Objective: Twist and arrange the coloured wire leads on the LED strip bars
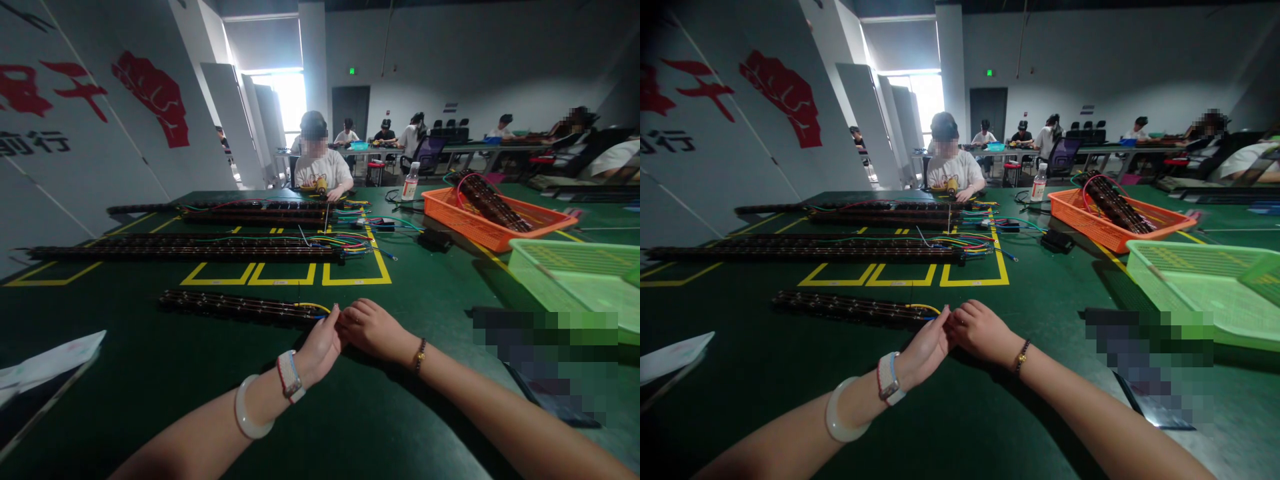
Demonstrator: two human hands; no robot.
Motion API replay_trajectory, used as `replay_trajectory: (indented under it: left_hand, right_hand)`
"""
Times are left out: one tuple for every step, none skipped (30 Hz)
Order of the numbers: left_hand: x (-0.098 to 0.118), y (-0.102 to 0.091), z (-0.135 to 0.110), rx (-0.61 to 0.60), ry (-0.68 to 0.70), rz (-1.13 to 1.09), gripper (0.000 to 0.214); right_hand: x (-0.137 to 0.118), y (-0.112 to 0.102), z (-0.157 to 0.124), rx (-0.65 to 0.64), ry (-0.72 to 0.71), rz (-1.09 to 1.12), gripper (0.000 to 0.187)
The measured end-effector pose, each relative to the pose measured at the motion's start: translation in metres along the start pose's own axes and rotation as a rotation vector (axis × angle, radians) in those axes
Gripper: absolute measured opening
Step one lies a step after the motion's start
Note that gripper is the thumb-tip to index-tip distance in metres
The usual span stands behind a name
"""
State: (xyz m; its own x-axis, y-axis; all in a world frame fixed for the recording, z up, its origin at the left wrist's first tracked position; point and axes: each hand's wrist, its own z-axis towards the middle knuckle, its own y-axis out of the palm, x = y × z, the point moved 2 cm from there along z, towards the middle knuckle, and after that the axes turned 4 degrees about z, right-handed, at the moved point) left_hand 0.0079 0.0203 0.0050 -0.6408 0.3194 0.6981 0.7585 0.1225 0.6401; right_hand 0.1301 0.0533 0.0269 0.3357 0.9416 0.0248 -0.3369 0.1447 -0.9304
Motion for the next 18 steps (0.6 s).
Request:
replay_trajectory:
  left_hand:
    - [0.001,0.002,-0.001,0.0,-0.006,0.006,0.016]
    - [0.001,0.003,-0.002,0.002,-0.01,0.01,0.017]
    - [0.002,0.003,-0.002,0.001,-0.014,0.012,0.02]
    - [0.001,0.004,-0.002,0.001,-0.018,0.013,0.022]
    - [0.001,0.003,-0.002,0.005,-0.022,0.013,0.023]
    - [0.0,0.003,-0.002,0.009,-0.025,0.013,0.025]
    - [0.0,0.002,-0.001,0.003,-0.03,0.014,0.026]
    - [0.0,0.002,-0.001,-0.006,-0.031,0.014,0.027]
    - [-0.001,0.002,-0.001,-0.013,-0.031,0.014,0.028]
    - [0.0,0.002,-0.001,-0.015,-0.029,0.013,0.028]
    - [0.0,0.002,-0.001,-0.014,-0.026,0.012,0.028]
    - [0.001,0.003,-0.002,-0.013,-0.024,0.011,0.028]
    - [0.001,0.003,-0.002,-0.016,-0.022,0.011,0.027]
    - [0.002,0.004,-0.003,-0.024,-0.022,0.014,0.027]
    - [0.002,0.005,-0.003,-0.039,-0.025,0.019,0.027]
    - [0.003,0.005,-0.004,-0.054,-0.028,0.025,0.027]
    - [0.003,0.006,-0.004,-0.066,-0.032,0.028,0.028]
    - [0.003,0.005,-0.004,-0.072,-0.032,0.027,0.028]
  right_hand:
    - [0.002,-0.003,-0.001,0.02,0.037,0.061,0.026]
    - [0.005,-0.006,-0.001,0.046,0.08,0.123,0.026]
    - [0.009,-0.009,-0.002,0.076,0.128,0.187,0.026]
    - [0.014,-0.011,-0.003,0.108,0.187,0.251,0.026]
    - [0.02,-0.013,-0.003,0.142,0.263,0.316,0.026]
    - [0.026,-0.014,-0.004,0.169,0.354,0.379,0.028]
    - [0.032,-0.014,-0.005,0.179,0.452,0.441,0.031]
    - [0.038,-0.013,-0.006,0.161,0.546,0.5,0.033]
    - [0.042,-0.011,-0.007,0.115,0.625,0.56,0.036]
    - [0.045,-0.009,-0.008,0.048,0.681,0.63,0.038]
    - [0.046,-0.006,-0.009,-0.029,0.715,0.709,0.04]
    - [0.047,-0.004,-0.009,-0.102,0.734,0.79,0.042]
    - [0.046,-0.002,-0.01,-0.158,0.747,0.864,0.043]
    - [0.046,-0.001,-0.011,-0.195,0.757,0.924,0.045]
    - [0.045,0.0,-0.012,-0.218,0.762,0.969,0.046]
    - [0.044,0.0,-0.012,-0.235,0.762,1.006,0.047]
    - [0.042,0.001,-0.012,-0.258,0.755,1.049,0.047]
    - [0.04,0.002,-0.012,-0.288,0.743,1.111,0.047]
